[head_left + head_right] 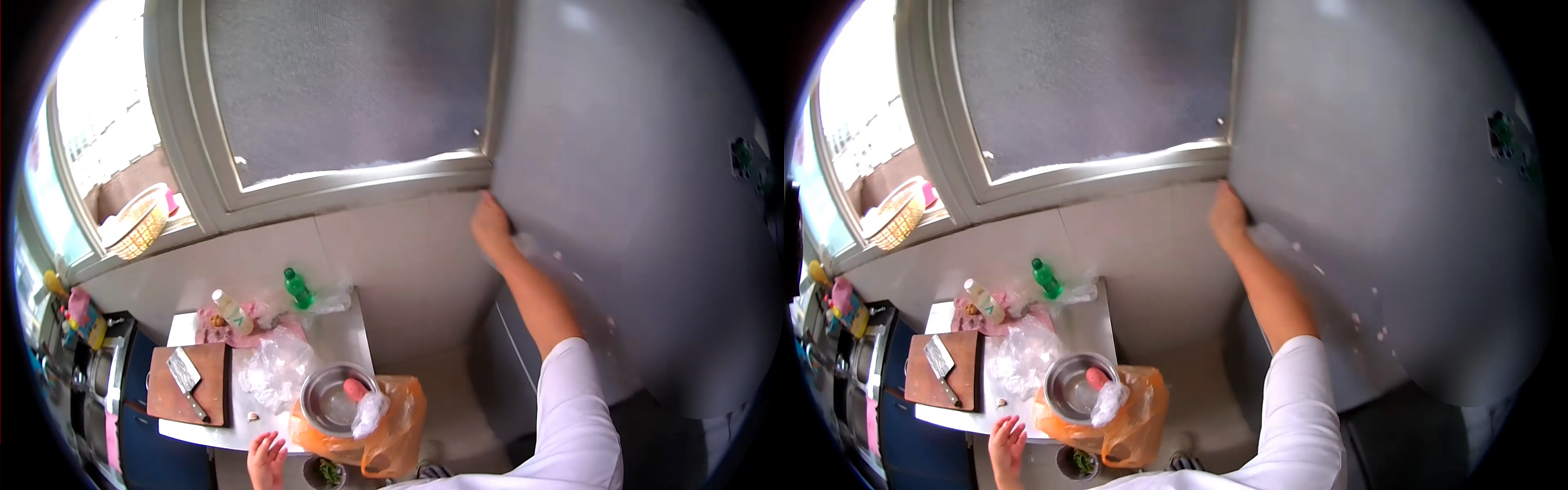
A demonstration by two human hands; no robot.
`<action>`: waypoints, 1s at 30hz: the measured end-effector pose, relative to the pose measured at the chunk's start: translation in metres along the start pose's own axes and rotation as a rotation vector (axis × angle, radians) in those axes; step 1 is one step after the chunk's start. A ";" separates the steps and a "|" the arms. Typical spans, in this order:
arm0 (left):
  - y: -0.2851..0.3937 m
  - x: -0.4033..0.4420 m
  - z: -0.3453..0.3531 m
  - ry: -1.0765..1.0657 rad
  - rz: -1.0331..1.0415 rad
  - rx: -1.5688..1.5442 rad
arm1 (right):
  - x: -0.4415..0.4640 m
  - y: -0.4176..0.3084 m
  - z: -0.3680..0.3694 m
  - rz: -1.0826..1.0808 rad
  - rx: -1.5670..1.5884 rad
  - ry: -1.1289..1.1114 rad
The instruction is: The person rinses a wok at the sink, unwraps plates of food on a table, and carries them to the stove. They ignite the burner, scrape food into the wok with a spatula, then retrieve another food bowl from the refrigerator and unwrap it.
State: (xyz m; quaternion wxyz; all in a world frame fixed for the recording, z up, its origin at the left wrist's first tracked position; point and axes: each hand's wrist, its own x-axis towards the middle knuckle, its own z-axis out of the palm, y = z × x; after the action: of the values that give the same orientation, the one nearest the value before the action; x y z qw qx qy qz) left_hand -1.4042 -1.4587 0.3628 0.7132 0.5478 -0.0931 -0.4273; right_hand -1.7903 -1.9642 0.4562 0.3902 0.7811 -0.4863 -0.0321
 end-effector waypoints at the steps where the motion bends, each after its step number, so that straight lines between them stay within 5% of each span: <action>1: 0.000 0.009 -0.003 -0.081 -0.011 -0.003 | -0.011 -0.020 -0.026 -0.042 0.074 0.077; 5: 0.007 0.022 -0.005 -0.345 -0.082 0.020 | -0.116 -0.108 -0.161 -0.116 0.839 0.530; 7: 0.013 0.025 -0.003 -0.474 -0.121 0.019 | -0.189 -0.151 -0.202 0.027 1.294 0.361; 11: 0.028 0.023 0.004 -0.664 -0.203 0.064 | -0.344 -0.209 -0.221 0.507 2.428 -0.562; 14: 0.020 0.026 0.022 -0.811 -0.277 0.105 | -0.429 -0.229 -0.244 0.673 2.918 -0.434; 17: 0.009 0.013 0.060 -1.049 -0.391 0.107 | -0.459 -0.230 -0.294 0.715 3.036 -0.118; 19: 0.001 0.001 0.084 -1.164 -0.453 0.107 | -0.482 -0.231 -0.309 1.145 3.045 -0.009; 20: -0.007 -0.002 0.094 -1.224 -0.475 0.098 | -0.497 -0.237 -0.310 0.979 2.809 0.022; 22: -0.019 -0.011 0.112 -1.320 -0.540 0.128 | -0.519 -0.231 -0.332 1.120 3.194 0.421; 23: -0.024 -0.014 0.124 -1.356 -0.563 0.153 | -0.555 -0.240 -0.318 1.127 3.141 0.499; 26: -0.037 -0.023 0.168 -1.437 -0.566 0.257 | -0.617 -0.235 -0.311 1.030 3.229 0.540; 30: -0.060 -0.033 0.265 -1.579 -0.401 0.268 | -0.637 -0.222 -0.310 1.331 3.119 0.707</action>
State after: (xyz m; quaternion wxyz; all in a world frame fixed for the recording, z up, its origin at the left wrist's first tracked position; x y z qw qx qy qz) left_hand -1.6141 -1.6231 0.4239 0.2766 0.1731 -0.5175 -0.7910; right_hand -1.8284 -1.2355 0.3191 0.6467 -0.0436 0.1680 -0.7427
